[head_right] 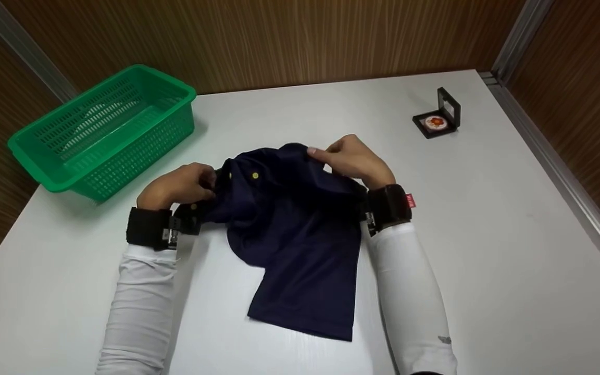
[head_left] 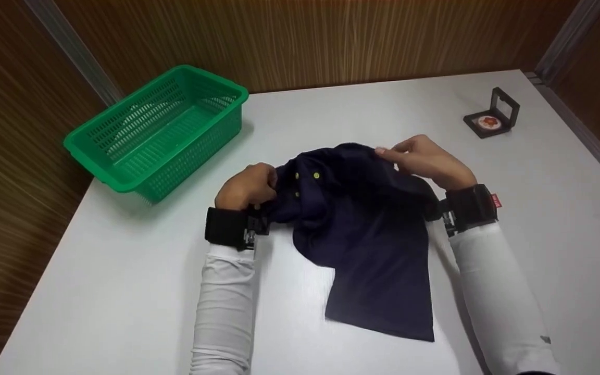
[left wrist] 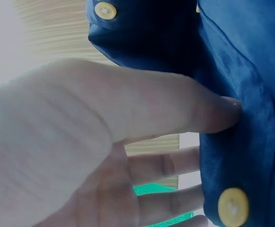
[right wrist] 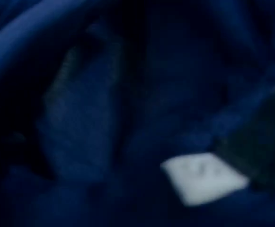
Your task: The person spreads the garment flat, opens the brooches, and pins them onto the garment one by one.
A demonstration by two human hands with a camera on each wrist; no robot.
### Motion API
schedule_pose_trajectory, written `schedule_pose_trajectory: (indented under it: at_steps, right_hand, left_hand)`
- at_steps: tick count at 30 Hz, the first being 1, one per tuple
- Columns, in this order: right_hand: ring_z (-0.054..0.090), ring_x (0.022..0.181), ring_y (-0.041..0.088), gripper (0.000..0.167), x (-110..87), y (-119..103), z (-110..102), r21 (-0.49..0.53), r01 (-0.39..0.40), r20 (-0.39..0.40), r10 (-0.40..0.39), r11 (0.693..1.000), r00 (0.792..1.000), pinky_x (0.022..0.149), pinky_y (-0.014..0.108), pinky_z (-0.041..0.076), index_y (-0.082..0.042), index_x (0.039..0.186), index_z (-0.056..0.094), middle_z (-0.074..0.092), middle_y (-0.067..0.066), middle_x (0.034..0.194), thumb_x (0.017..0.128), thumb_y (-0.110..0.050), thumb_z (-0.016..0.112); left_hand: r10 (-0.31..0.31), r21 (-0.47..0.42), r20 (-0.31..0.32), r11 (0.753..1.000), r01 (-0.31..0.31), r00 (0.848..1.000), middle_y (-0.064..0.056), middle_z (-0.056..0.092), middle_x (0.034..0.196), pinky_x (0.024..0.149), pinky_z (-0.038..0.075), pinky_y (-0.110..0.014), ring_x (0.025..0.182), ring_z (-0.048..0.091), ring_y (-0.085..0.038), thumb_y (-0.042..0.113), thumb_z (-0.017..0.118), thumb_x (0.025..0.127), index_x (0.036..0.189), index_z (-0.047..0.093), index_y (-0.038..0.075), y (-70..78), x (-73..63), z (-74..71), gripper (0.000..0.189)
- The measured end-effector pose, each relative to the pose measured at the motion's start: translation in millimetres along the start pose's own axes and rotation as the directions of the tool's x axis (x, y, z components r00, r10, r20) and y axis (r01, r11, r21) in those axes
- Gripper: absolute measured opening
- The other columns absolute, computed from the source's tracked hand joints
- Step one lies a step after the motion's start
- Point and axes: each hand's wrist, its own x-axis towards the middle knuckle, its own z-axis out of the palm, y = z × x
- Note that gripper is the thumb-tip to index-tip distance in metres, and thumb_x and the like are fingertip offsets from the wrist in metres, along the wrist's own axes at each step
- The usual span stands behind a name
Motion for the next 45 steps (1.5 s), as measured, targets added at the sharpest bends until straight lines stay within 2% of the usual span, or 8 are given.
schedule_pose_trajectory:
  at_steps: [4,9,13,18,27,36,39,45]
  right_hand:
    - [0.06,0.086,0.012,0.062,5.8,2,11,-0.091,0.004,0.026,-0.001,0.996,1.0,0.078,0.024,0.049,-0.004,0.133,0.069,0.069,0.002,0.104,0.098,-0.055,0.063]
    - [0.066,0.082,0.009,0.024,14.7,-2,27,-0.008,0.205,-0.059,-0.205,0.979,0.977,0.071,0.018,0.049,0.0,0.113,0.072,0.07,0.0,0.091,0.096,-0.018,0.073]
    - [0.063,0.127,0.021,0.01,17.8,-11,34,0.128,0.419,-0.175,-0.395,0.899,0.902,0.1,0.017,0.048,0.01,0.099,0.06,0.07,0.013,0.118,0.091,0.015,0.057]
    - [0.046,0.149,0.027,0.047,17.5,-11,28,0.058,0.581,-0.273,-0.547,0.812,0.791,0.121,0.025,0.037,0.008,0.108,0.07,0.061,0.017,0.146,0.081,0.027,0.036]
    - [0.009,0.161,0.042,0.061,23.2,20,4,-0.061,0.199,-0.197,-0.207,0.978,0.958,0.132,0.051,0.011,0.013,0.158,0.016,0.005,0.025,0.173,0.11,-0.015,0.039]
    - [0.047,0.143,0.051,0.071,4.9,-1,-6,-0.065,0.104,-0.367,-0.12,0.992,0.922,0.119,0.06,0.036,0.0,0.153,0.045,0.039,0.026,0.162,0.106,-0.053,0.043]
    - [0.045,0.145,0.047,0.084,-6.9,-7,-17,-0.092,0.055,-0.255,-0.077,0.994,0.964,0.119,0.061,0.035,-0.004,0.155,0.043,0.04,0.022,0.163,0.1,-0.067,0.047]
    - [0.063,0.117,0.034,0.07,-17.3,7,-32,-0.265,0.004,0.032,0.004,0.964,0.999,0.1,0.048,0.049,-0.003,0.144,0.053,0.063,0.018,0.134,0.098,-0.055,0.063]
  left_hand:
    - [0.002,-0.003,0.006,1.0,-0.002,1.0,-0.002,0.056,0.079,0.056,0.042,-0.026,0.06,0.057,-0.015,0.004,0.06,0.087,0.092,0.056,0.01,-0.8,0.0,0.9,0.008]
    - [0.014,0.003,0.0,1.0,-0.014,1.0,-0.002,0.056,0.074,0.055,0.041,-0.026,0.056,0.054,-0.013,0.004,0.059,0.088,0.091,0.056,0.01,-1.2,0.1,0.9,0.008]
    - [0.009,0.0,0.0,1.0,-0.009,1.0,-0.001,0.055,0.074,0.055,0.041,-0.026,0.056,0.054,-0.013,0.004,0.06,0.088,0.091,0.056,0.01,-1.2,0.3,0.4,0.008]
    - [0.002,-0.004,0.001,1.0,-0.002,1.0,-0.002,0.057,0.08,0.056,0.042,-0.027,0.059,0.055,-0.014,0.006,0.062,0.088,0.093,0.057,0.009,0.9,0.7,-0.8,0.007]
    - [0.017,0.006,-0.022,1.0,-0.017,1.0,-0.003,0.058,0.092,0.068,0.043,-0.031,0.08,0.056,-0.02,0.012,0.064,0.093,0.103,0.062,0.008,1.5,-1.0,0.8,0.012]
    - [0.105,-0.021,-0.166,0.994,-0.11,0.981,-0.017,0.057,0.137,0.082,0.052,-0.038,0.08,0.061,-0.023,0.024,0.055,0.104,0.136,0.053,0.004,9.2,-1.9,-0.9,0.038]
    - [0.11,-0.056,-0.192,0.991,-0.123,0.975,-0.02,0.055,0.14,0.067,0.052,-0.038,0.059,0.057,-0.023,0.028,0.053,0.107,0.143,0.049,0.004,10.5,-1.0,-0.7,0.044]
    - [-0.095,0.009,-0.036,0.995,0.096,0.995,-0.019,0.063,0.128,0.094,0.05,-0.039,0.104,0.063,-0.028,0.047,0.049,0.107,0.141,0.048,0.0,-4.2,-2.8,-0.1,0.058]
